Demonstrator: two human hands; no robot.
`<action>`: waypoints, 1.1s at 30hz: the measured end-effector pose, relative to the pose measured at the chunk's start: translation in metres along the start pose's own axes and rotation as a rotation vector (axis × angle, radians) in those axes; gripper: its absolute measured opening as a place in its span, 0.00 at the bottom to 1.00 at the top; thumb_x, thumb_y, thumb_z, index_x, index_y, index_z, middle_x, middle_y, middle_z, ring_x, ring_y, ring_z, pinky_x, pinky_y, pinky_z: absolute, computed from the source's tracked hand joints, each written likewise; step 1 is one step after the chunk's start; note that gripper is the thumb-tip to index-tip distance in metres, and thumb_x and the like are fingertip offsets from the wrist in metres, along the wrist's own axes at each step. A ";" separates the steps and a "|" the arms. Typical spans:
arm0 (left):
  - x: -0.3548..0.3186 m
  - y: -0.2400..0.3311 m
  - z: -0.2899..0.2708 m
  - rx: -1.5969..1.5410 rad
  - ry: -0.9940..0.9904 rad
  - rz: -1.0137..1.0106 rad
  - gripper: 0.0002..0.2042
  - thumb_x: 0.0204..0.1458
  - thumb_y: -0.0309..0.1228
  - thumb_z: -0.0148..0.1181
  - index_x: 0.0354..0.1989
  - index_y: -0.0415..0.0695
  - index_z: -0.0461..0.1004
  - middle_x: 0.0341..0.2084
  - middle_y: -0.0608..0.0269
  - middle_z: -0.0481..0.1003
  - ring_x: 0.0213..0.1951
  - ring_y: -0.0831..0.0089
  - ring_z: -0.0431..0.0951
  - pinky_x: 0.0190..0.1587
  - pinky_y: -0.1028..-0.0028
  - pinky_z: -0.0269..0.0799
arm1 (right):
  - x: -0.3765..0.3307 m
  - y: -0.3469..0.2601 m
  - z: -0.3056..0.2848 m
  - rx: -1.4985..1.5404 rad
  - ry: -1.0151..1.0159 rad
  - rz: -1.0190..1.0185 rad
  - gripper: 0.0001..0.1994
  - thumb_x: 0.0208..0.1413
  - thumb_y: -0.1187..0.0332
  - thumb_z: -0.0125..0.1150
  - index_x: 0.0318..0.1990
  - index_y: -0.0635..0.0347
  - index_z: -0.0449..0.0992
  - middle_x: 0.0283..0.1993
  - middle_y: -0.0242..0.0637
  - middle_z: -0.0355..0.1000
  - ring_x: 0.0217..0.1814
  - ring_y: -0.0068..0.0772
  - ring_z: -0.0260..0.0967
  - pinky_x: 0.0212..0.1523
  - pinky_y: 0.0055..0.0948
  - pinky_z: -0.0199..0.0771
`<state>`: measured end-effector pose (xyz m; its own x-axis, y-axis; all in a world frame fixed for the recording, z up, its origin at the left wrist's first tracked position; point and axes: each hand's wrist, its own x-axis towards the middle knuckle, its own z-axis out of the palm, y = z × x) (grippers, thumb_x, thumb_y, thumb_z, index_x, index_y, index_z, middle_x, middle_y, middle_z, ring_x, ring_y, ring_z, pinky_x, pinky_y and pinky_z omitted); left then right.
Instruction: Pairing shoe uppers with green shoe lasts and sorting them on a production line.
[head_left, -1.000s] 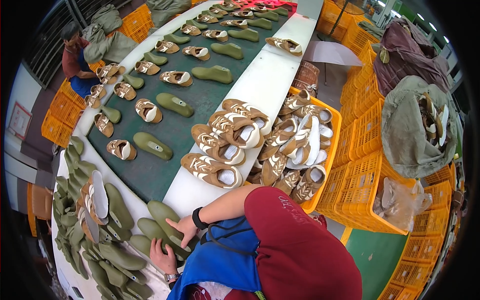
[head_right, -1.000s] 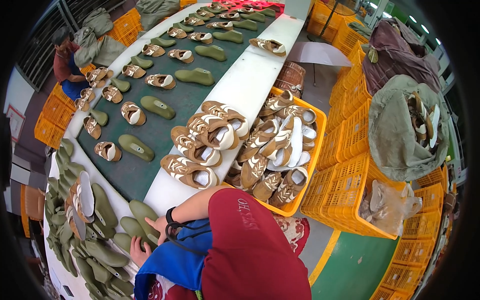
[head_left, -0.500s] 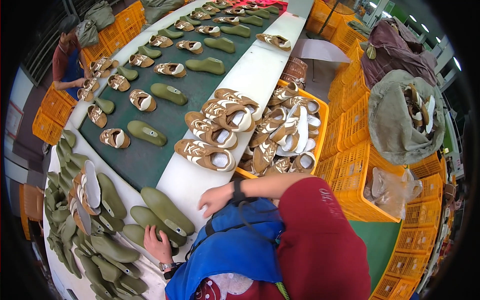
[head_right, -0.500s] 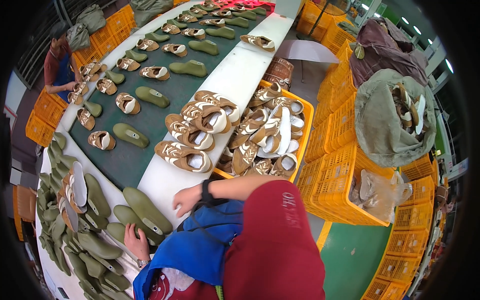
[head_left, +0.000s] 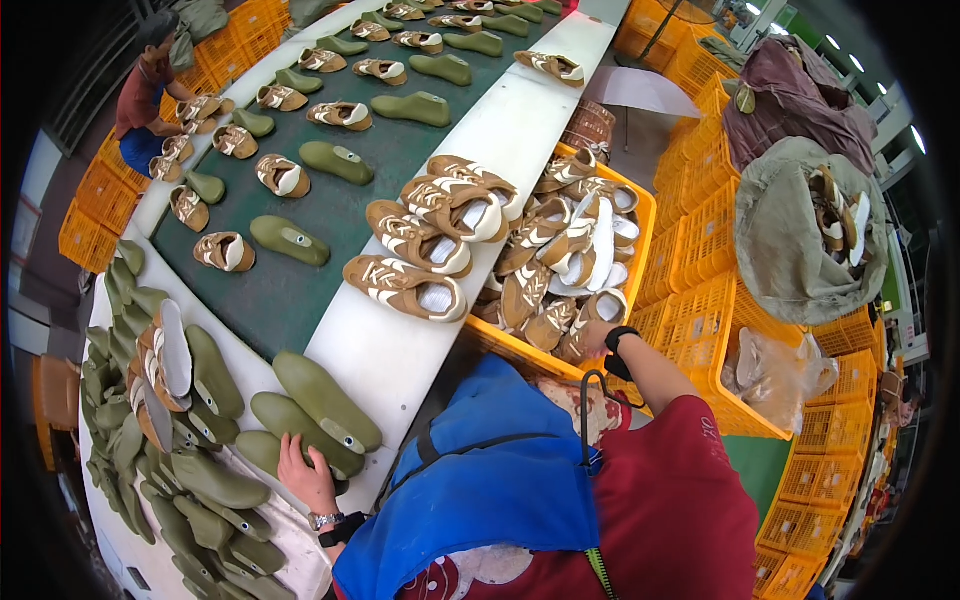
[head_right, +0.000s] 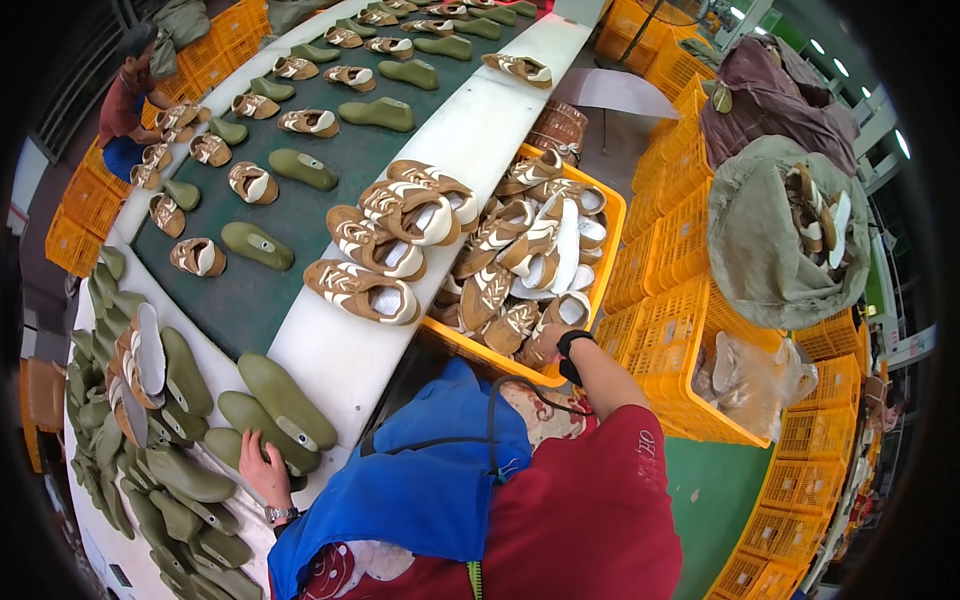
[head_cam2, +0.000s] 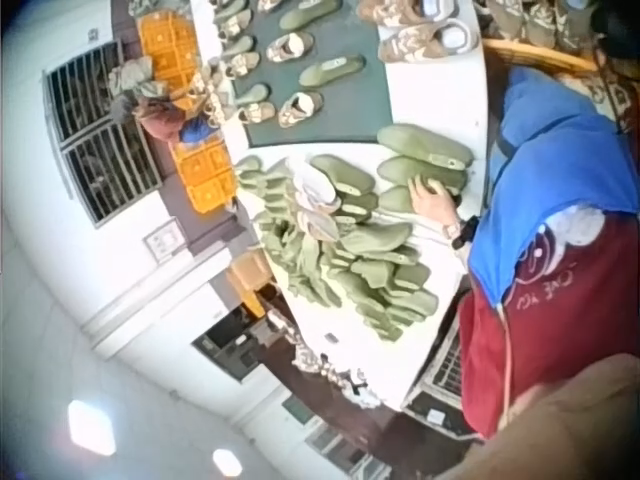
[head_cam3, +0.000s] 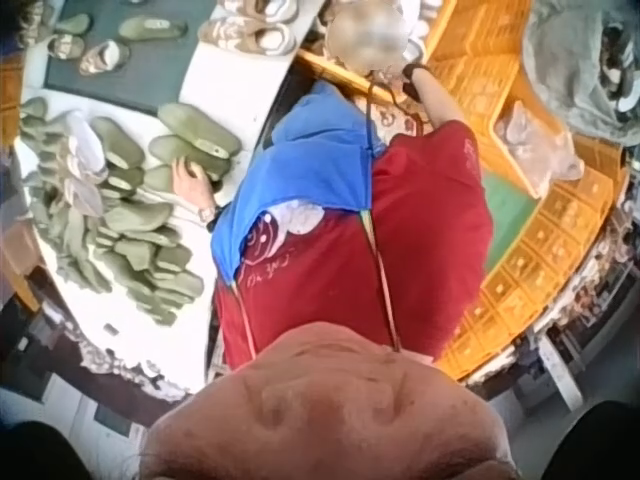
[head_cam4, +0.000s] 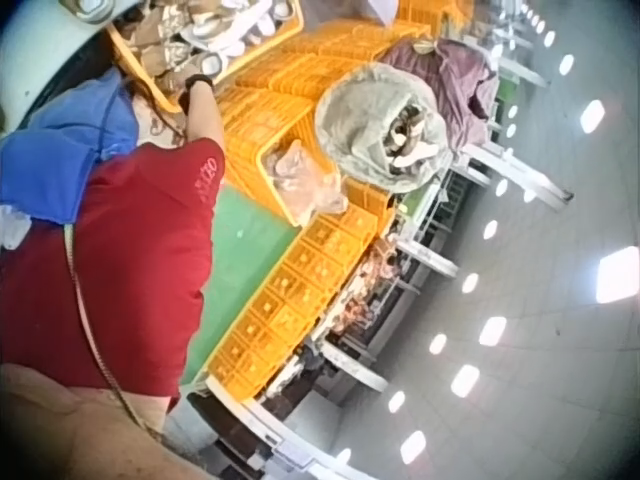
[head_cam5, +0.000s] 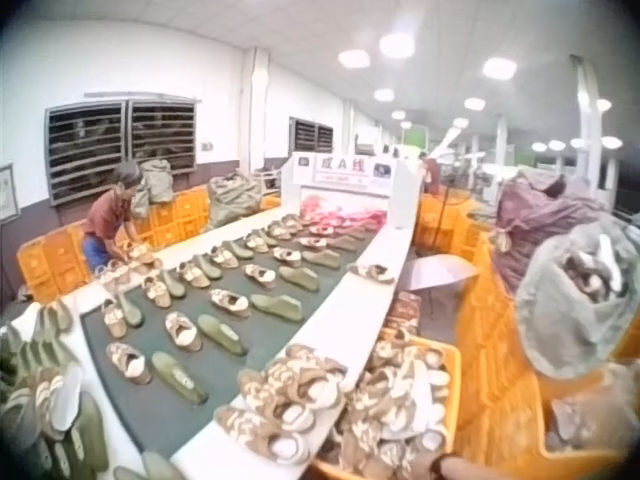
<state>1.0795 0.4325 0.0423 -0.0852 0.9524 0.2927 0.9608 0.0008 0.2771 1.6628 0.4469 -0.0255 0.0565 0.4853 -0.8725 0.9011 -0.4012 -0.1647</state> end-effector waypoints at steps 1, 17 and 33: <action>0.001 0.001 0.001 0.003 0.001 0.005 0.14 0.46 0.29 0.53 0.43 0.42 0.71 0.48 0.53 0.69 0.46 0.56 0.69 0.50 0.62 0.61 | 0.021 0.012 -0.009 -0.158 0.044 -0.080 0.18 0.51 0.60 0.49 0.22 0.66 0.76 0.20 0.42 0.73 0.17 0.31 0.70 0.19 0.30 0.71; 0.149 0.296 0.017 -0.413 -0.505 0.193 0.17 0.42 0.22 0.56 0.44 0.38 0.69 0.43 0.49 0.70 0.47 0.54 0.70 0.51 0.64 0.64 | 0.159 0.078 -0.365 -0.296 0.995 -0.101 0.10 0.48 0.70 0.49 0.32 0.60 0.78 0.35 0.48 0.74 0.39 0.45 0.73 0.39 0.39 0.73; 0.172 0.539 0.262 -0.422 -0.738 0.758 0.31 0.42 0.34 0.60 0.58 0.44 0.58 0.54 0.47 0.59 0.58 0.47 0.55 0.58 0.55 0.52 | 0.202 0.095 -0.286 -0.371 0.484 -0.371 0.22 0.56 0.53 0.43 0.30 0.61 0.79 0.31 0.46 0.73 0.35 0.44 0.72 0.39 0.41 0.69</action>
<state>1.6523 0.6770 0.0023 0.7900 0.6106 -0.0554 0.5213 -0.6213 0.5850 1.8827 0.7291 -0.0853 -0.1754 0.8634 -0.4730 0.9798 0.1064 -0.1690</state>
